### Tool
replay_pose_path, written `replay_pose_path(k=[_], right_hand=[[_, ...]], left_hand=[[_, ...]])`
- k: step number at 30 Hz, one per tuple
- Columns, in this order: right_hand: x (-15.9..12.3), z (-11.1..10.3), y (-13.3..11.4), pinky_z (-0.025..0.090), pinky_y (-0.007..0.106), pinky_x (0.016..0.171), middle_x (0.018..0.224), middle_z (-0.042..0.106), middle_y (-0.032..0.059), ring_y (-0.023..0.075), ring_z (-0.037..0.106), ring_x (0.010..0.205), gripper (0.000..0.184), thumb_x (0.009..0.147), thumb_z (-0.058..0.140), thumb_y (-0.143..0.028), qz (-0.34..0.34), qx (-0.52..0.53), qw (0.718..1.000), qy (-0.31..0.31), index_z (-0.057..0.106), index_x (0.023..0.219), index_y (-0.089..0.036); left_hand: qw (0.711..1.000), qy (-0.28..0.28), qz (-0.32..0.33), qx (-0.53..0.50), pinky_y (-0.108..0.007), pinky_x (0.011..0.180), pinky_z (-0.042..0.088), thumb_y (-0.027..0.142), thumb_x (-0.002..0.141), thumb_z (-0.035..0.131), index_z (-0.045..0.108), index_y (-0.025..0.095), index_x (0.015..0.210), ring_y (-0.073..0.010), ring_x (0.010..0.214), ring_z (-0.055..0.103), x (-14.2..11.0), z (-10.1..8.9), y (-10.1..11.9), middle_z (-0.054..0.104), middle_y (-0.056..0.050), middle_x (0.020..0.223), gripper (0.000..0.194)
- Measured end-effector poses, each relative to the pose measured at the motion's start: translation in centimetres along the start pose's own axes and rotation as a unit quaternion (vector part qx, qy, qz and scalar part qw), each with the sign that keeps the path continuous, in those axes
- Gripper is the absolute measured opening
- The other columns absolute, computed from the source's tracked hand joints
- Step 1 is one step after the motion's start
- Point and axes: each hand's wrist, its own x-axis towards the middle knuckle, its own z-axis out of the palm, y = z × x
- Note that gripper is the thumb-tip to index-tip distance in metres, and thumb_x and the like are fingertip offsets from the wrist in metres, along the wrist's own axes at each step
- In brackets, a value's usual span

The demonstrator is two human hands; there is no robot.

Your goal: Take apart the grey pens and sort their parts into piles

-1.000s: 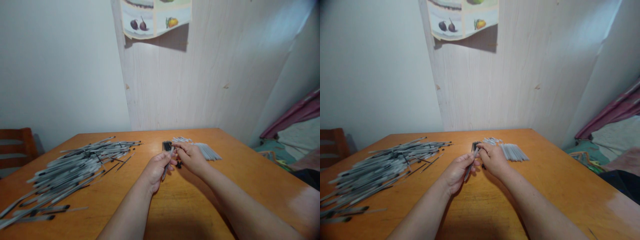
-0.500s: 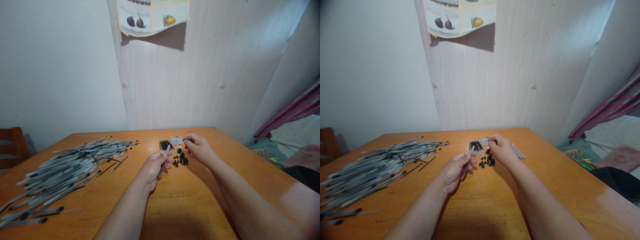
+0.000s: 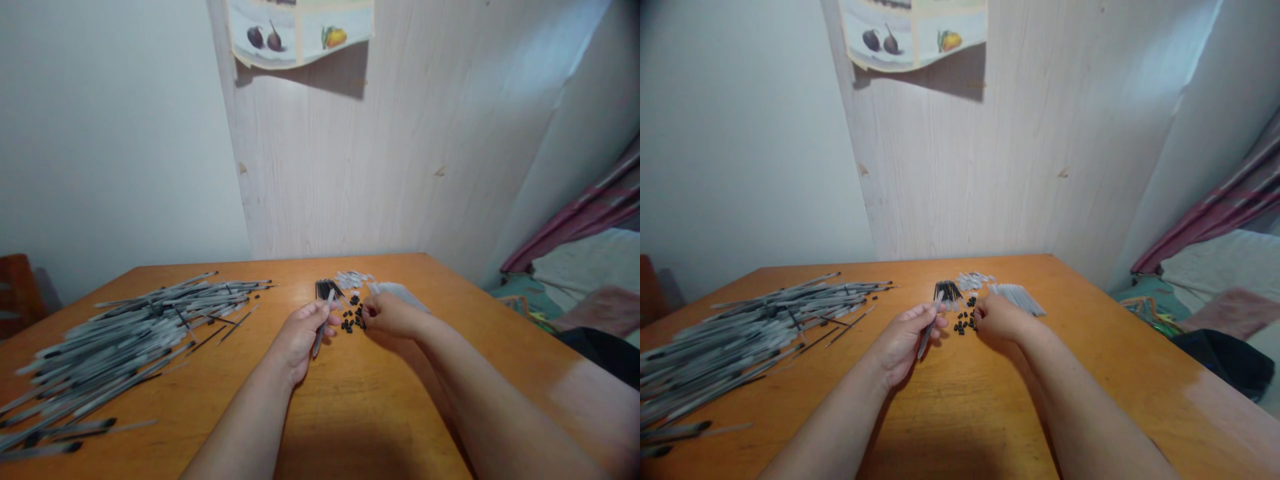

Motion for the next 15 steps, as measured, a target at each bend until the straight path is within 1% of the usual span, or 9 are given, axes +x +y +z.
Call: replay_pose_path(k=[4,8,11,15], right_hand=[[0.3,0.9,0.4,0.031,0.021,0.054,0.061,0.063,-0.0014,0.0118,0.052,0.06,0.007,0.069,0.063,-0.014,0.011,0.002,1.0,0.006,0.067,0.066,-0.02],[0.4,1.4,0.4,0.031,0.022,0.054,0.065,0.066,0.0001,0.0125,0.053,0.06,0.009,0.068,0.064,-0.012,0.015,-0.018,1.0,0.02,0.067,0.069,-0.02],[0.4,1.5,0.4,0.032,0.022,0.055,0.066,0.066,0.0003,0.0129,0.054,0.061,0.009,0.068,0.064,-0.012,0.014,-0.024,0.999,0.023,0.067,0.068,-0.02],[0.2,1.4,0.1,0.031,0.022,0.053,0.062,0.063,-0.0003,0.0128,0.052,0.059,0.009,0.067,0.066,-0.011,0.02,-0.024,0.999,0.009,0.065,0.065,-0.02]], left_hand=[[1.0,-0.001,0.0,-0.002,-0.019,0.061,0.042,0.037,0.084,0.069,0.071,0.014,0.106,-0.0083,0.062,0.056,0.0,0.0,0.0,0.069,-0.005,0.083,0.032],[1.0,0.006,0.003,-0.009,-0.02,0.062,0.042,0.037,0.083,0.07,0.071,0.014,0.103,-0.0086,0.061,0.057,0.0,0.0,0.1,0.069,-0.006,0.082,0.031],[1.0,0.007,0.004,-0.015,-0.02,0.061,0.042,0.037,0.082,0.072,0.072,0.014,0.102,-0.0087,0.061,0.057,0.0,0.0,0.0,0.069,-0.006,0.082,0.031],[1.0,0.005,0.002,-0.02,-0.02,0.061,0.043,0.037,0.081,0.073,0.071,0.013,0.103,-0.0089,0.061,0.057,0.0,0.0,0.0,0.069,-0.006,0.082,0.032]])
